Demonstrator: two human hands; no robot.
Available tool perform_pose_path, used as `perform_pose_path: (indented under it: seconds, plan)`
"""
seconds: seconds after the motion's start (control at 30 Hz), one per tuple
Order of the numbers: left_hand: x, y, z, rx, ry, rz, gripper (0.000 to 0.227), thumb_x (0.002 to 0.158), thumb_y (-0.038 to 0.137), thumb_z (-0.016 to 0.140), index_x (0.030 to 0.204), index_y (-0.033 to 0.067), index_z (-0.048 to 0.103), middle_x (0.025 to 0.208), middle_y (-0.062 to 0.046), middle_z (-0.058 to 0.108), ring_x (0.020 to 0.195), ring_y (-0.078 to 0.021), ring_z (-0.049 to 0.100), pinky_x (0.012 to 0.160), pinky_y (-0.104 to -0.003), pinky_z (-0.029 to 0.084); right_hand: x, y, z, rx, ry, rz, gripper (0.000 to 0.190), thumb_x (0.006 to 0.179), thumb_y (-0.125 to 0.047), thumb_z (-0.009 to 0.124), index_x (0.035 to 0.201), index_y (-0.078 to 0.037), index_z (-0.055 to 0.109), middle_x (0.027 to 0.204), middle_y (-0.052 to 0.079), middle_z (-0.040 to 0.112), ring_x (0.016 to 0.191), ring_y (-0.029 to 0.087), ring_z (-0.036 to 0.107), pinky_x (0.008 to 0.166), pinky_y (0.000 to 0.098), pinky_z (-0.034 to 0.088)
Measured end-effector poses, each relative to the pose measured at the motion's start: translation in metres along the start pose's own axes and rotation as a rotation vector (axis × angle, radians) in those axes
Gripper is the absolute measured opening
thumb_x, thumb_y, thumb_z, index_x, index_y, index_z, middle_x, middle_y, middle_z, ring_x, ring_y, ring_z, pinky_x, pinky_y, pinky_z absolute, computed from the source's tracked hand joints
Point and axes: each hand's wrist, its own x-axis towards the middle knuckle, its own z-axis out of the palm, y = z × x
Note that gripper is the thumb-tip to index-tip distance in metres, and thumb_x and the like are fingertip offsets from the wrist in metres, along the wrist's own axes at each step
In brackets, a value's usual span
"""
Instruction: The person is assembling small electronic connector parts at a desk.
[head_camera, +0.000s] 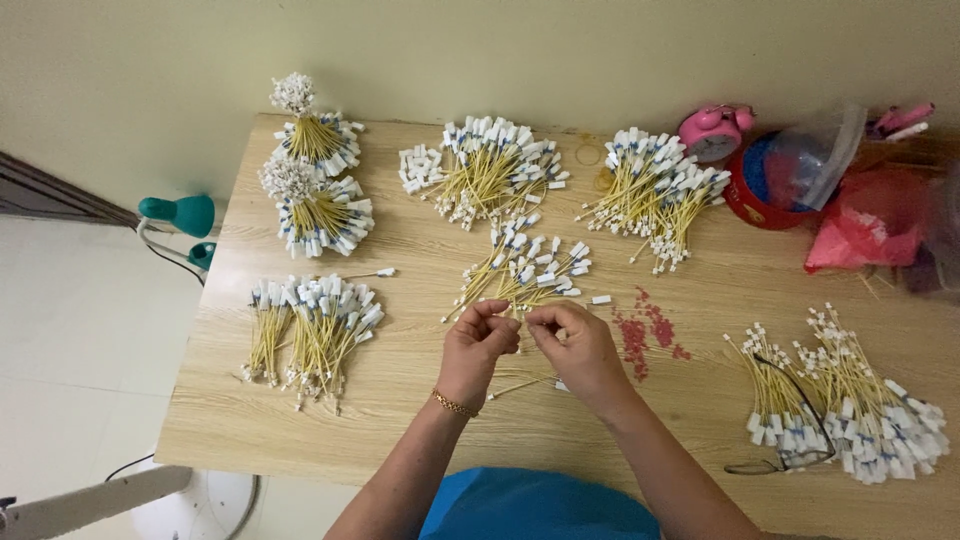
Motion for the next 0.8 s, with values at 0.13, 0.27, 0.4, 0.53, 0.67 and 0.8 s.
perform_pose_path:
  seconds: [0.13, 0.27, 0.4, 0.53, 0.67, 0.8]
  plan:
    - [-0.001, 0.000, -0.001, -0.025, -0.017, 0.020, 0.026, 0.092, 0.000, 0.071, 0.117, 0.0007, 0.064, 0.082, -0.005, 0.068, 0.073, -0.0127, 0.065, 0.068, -0.028, 0.057, 0.001, 0.005, 0.002, -0.111, 0.074, -0.212, 0.010, 0.086, -0.010, 0.077, 0.096, -0.008, 0.077, 0.101, 0.007, 0.072, 0.098, 0.020, 0.068, 0.085, 0.0364, 0.055]
    - [-0.004, 0.003, 0.001, -0.019, -0.038, 0.002, 0.027, 0.092, -0.002, 0.070, 0.117, 0.0005, 0.063, 0.082, -0.005, 0.068, 0.074, -0.0137, 0.065, 0.068, -0.028, 0.056, 0.003, 0.005, 0.001, -0.197, 0.083, -0.248, 0.008, 0.083, -0.012, 0.080, 0.089, -0.009, 0.077, 0.100, 0.002, 0.073, 0.102, 0.021, 0.065, 0.090, 0.0391, 0.050]
    - [-0.005, 0.005, -0.001, 0.016, -0.075, -0.003, 0.030, 0.092, -0.002, 0.069, 0.121, 0.0009, 0.062, 0.087, -0.006, 0.070, 0.077, -0.0137, 0.066, 0.070, -0.028, 0.057, 0.005, 0.007, 0.001, -0.215, 0.050, -0.214, 0.009, 0.081, -0.014, 0.082, 0.088, -0.009, 0.078, 0.101, 0.001, 0.074, 0.103, 0.020, 0.065, 0.090, 0.0395, 0.050]
    - [-0.005, 0.004, -0.004, 0.035, -0.077, -0.013, 0.031, 0.093, -0.002, 0.069, 0.123, -0.0007, 0.062, 0.088, -0.006, 0.068, 0.079, -0.0142, 0.066, 0.072, -0.029, 0.057, 0.004, 0.010, 0.000, -0.164, 0.039, -0.251, 0.010, 0.081, -0.014, 0.081, 0.088, -0.009, 0.077, 0.101, 0.000, 0.076, 0.102, 0.020, 0.066, 0.091, 0.0387, 0.051]
    - [-0.008, 0.014, -0.003, 0.011, -0.114, -0.064, 0.033, 0.093, 0.000, 0.068, 0.126, 0.0010, 0.060, 0.089, -0.007, 0.070, 0.080, -0.0150, 0.067, 0.073, -0.030, 0.058, 0.005, 0.010, -0.001, -0.105, -0.027, -0.193, 0.009, 0.083, -0.015, 0.080, 0.090, -0.011, 0.078, 0.099, 0.001, 0.076, 0.100, 0.019, 0.068, 0.090, 0.0378, 0.054]
    - [-0.009, 0.019, -0.003, 0.016, -0.140, -0.102, 0.035, 0.093, 0.001, 0.069, 0.128, 0.0023, 0.060, 0.089, -0.006, 0.070, 0.080, -0.0150, 0.067, 0.073, -0.030, 0.058, 0.006, 0.026, 0.001, 0.011, -0.116, -0.084, 0.012, 0.087, -0.016, 0.078, 0.095, -0.007, 0.076, 0.101, 0.004, 0.076, 0.099, 0.017, 0.072, 0.088, 0.0350, 0.058]
